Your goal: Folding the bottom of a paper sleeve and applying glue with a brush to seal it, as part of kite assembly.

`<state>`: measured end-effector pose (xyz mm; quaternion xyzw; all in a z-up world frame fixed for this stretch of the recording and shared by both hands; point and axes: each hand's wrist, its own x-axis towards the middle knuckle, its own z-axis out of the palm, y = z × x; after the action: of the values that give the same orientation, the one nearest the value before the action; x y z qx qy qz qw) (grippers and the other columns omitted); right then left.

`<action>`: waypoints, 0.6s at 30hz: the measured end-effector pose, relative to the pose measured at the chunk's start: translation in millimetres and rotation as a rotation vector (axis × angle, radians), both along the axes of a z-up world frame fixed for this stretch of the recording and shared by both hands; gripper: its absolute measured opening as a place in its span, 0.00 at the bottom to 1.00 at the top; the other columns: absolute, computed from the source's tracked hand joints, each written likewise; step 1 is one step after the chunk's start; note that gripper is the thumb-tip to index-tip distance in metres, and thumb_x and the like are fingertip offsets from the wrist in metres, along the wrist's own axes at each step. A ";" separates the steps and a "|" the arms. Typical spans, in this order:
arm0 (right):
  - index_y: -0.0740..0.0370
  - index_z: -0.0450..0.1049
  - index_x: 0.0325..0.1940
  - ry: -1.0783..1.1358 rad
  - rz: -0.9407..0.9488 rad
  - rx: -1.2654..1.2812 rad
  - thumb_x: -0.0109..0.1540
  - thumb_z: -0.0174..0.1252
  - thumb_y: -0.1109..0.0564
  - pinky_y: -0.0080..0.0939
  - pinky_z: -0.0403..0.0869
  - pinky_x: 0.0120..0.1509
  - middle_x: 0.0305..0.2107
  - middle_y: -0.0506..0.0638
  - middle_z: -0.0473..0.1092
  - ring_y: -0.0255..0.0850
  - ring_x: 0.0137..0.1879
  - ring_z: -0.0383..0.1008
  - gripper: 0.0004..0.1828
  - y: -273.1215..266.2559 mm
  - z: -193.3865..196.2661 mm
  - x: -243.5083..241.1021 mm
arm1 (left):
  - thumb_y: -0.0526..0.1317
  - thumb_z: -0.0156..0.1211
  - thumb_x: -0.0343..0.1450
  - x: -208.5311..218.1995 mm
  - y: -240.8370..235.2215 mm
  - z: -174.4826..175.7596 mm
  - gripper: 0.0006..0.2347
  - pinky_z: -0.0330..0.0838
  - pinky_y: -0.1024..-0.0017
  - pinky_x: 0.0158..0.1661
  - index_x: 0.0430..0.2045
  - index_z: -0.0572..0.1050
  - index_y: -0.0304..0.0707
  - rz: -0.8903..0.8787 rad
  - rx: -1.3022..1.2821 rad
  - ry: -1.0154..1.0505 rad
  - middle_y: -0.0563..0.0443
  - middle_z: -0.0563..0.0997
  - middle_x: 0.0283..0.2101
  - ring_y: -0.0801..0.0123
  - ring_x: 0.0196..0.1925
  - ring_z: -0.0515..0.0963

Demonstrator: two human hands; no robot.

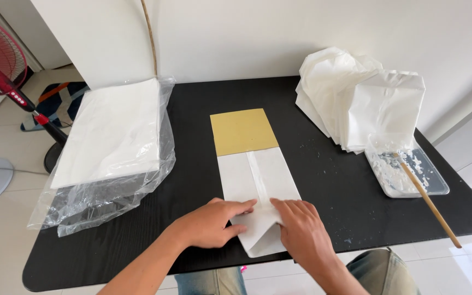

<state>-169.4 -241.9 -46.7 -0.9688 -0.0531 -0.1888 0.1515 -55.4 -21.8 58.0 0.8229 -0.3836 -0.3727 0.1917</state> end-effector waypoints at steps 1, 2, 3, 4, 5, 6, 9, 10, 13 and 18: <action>0.62 0.70 0.63 0.001 -0.002 0.003 0.51 0.55 0.74 0.54 0.70 0.62 0.47 0.52 0.78 0.49 0.55 0.76 0.35 -0.2 4.2 5.6 | 0.45 0.48 0.75 4.8 -4.9 -6.3 0.28 0.55 0.61 0.68 0.74 0.51 0.61 -0.002 0.003 0.001 0.68 0.67 0.72 0.57 0.73 0.58; 0.60 0.70 0.64 0.111 -0.041 0.072 0.56 0.54 0.70 0.54 0.70 0.62 0.48 0.51 0.78 0.50 0.56 0.76 0.30 -0.4 8.2 11.4 | 0.44 0.50 0.75 9.6 -9.7 -12.7 0.27 0.60 0.63 0.65 0.73 0.54 0.54 -0.014 -0.079 -0.015 0.63 0.71 0.68 0.61 0.69 0.66; 0.57 0.69 0.64 0.219 -0.078 0.135 0.61 0.53 0.67 0.54 0.71 0.61 0.48 0.50 0.78 0.50 0.56 0.76 0.26 -2.5 13.6 18.6 | 0.44 0.52 0.75 15.2 -15.6 -18.7 0.27 0.66 0.64 0.61 0.72 0.57 0.47 -0.024 -0.167 -0.033 0.58 0.75 0.65 0.65 0.65 0.73; 0.57 0.69 0.64 0.219 -0.077 0.133 0.61 0.53 0.67 0.54 0.71 0.61 0.48 0.50 0.78 0.50 0.56 0.76 0.26 -0.7 25.4 23.9 | 0.44 0.52 0.75 15.4 -16.7 -22.0 0.27 0.66 0.64 0.61 0.72 0.57 0.47 -0.023 -0.169 -0.033 0.58 0.75 0.65 0.65 0.65 0.73; 0.55 0.71 0.61 0.347 -0.130 0.100 0.64 0.51 0.62 0.53 0.73 0.59 0.44 0.51 0.78 0.51 0.54 0.78 0.20 0.2 37.7 29.2 | 0.45 0.52 0.75 16.0 -19.0 -24.8 0.26 0.68 0.60 0.61 0.71 0.59 0.45 0.017 -0.213 -0.061 0.51 0.77 0.61 0.59 0.63 0.76; 0.53 0.72 0.58 0.473 -0.184 0.067 0.67 0.50 0.58 0.52 0.75 0.56 0.40 0.53 0.78 0.53 0.52 0.80 0.15 0.8 50.3 34.4 | 0.47 0.52 0.76 16.6 -21.7 -27.3 0.25 0.71 0.55 0.60 0.70 0.61 0.43 0.056 -0.258 -0.089 0.42 0.80 0.58 0.54 0.62 0.78; 0.48 0.70 0.66 0.607 -0.256 0.210 0.67 0.50 0.54 0.53 0.76 0.54 0.46 0.55 0.78 0.55 0.52 0.80 0.21 -0.4 70.7 50.1 | 0.46 0.51 0.77 21.8 -28.3 -48.0 0.22 0.75 0.58 0.55 0.67 0.66 0.42 0.129 -0.327 -0.148 0.42 0.83 0.51 0.53 0.56 0.81; 0.48 0.70 0.66 0.603 -0.259 0.212 0.67 0.50 0.54 0.53 0.76 0.54 0.46 0.55 0.78 0.55 0.52 0.80 0.21 -3.8 78.9 50.5 | 0.46 0.51 0.77 25.5 -30.2 -55.5 0.22 0.75 0.58 0.55 0.67 0.66 0.42 0.124 -0.327 -0.151 0.42 0.83 0.51 0.53 0.56 0.81; 0.51 0.68 0.67 0.649 -0.201 0.347 0.67 0.51 0.50 0.62 0.73 0.60 0.53 0.58 0.77 0.63 0.60 0.76 0.24 -12.1 104.8 46.4 | 0.48 0.49 0.78 30.2 -32.3 -69.4 0.20 0.77 0.58 0.51 0.65 0.67 0.46 0.177 -0.371 -0.175 0.43 0.83 0.47 0.52 0.52 0.83; 0.56 0.69 0.70 0.651 -0.010 0.653 0.69 0.44 0.41 0.60 0.62 0.77 0.58 0.65 0.75 0.59 0.70 0.70 0.30 -30.1 115.0 34.0 | 0.48 0.40 0.80 33.5 -33.7 -70.7 0.20 0.76 0.54 0.53 0.66 0.60 0.38 0.166 -0.379 -0.315 0.36 0.81 0.46 0.45 0.52 0.81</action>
<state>-135.3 -271.9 68.4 -0.8796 0.0641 0.1180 0.4565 -21.9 -55.5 -12.7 0.8489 -0.4029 -0.1443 0.3101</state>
